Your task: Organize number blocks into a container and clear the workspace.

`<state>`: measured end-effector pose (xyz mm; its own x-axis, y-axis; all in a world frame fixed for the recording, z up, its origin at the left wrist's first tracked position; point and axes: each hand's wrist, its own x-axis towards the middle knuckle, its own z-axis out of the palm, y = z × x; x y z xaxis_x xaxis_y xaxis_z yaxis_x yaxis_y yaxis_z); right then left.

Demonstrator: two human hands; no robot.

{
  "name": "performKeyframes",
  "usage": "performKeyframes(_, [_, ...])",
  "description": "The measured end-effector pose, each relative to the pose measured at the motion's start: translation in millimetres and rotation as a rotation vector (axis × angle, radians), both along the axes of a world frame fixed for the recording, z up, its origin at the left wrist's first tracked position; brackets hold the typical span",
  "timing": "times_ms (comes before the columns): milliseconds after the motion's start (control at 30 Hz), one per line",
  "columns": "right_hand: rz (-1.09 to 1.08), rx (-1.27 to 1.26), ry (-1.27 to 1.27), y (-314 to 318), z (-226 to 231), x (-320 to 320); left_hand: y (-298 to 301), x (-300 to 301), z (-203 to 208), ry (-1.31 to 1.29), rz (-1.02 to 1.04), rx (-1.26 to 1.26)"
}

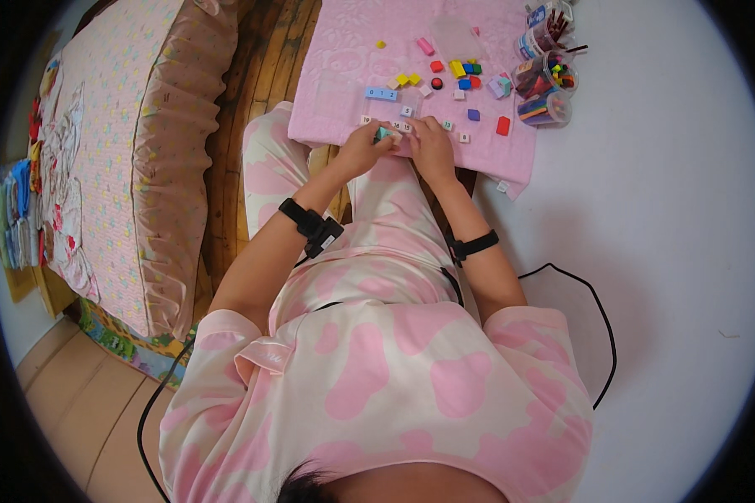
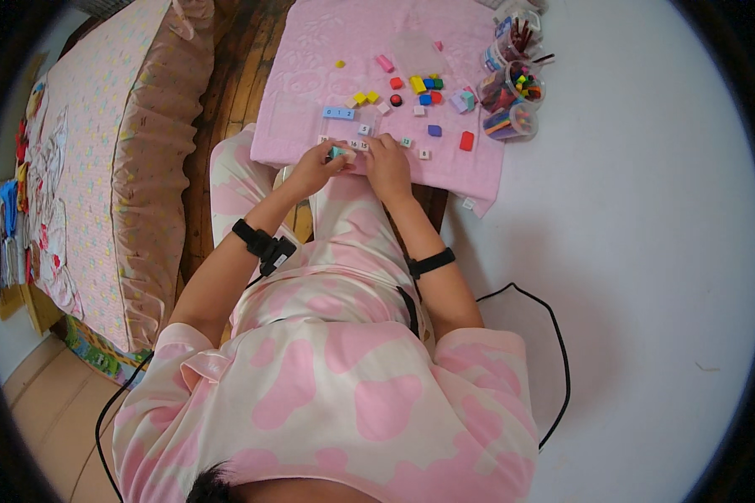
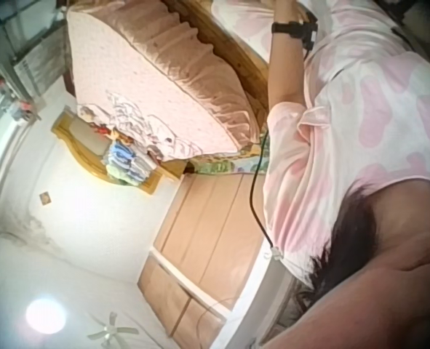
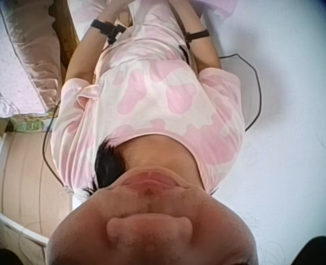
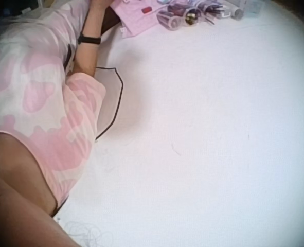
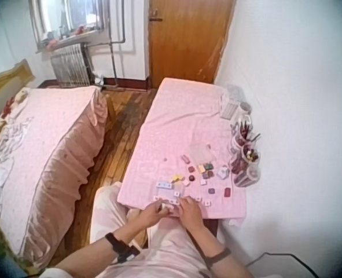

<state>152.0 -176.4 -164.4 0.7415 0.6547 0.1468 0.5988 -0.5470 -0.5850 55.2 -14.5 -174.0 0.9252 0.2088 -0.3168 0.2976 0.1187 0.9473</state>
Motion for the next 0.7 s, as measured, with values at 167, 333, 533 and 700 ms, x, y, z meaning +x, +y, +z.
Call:
performKeyframes(167, [-0.069, 0.121, 0.129, -10.6, 4.0, -1.6, -4.6, 5.5, 7.4, 0.032, 0.006, -0.105])
performKeyframes(333, [-0.021, 0.307, 0.340, -14.2, 44.4, -10.2, 3.1, -10.3, 56.7, 0.116, 0.129, -0.532])
performKeyframes(533, [0.180, 0.446, 0.366, -7.7, 99.1, -23.5, 5.1, -22.6, 103.1, 0.164, 0.046, -0.596])
performKeyframes(700, [0.181, 0.407, 0.452, -5.6, 87.2, -23.0, 8.5, -33.5, 106.9, 0.205, -0.049, -0.634])
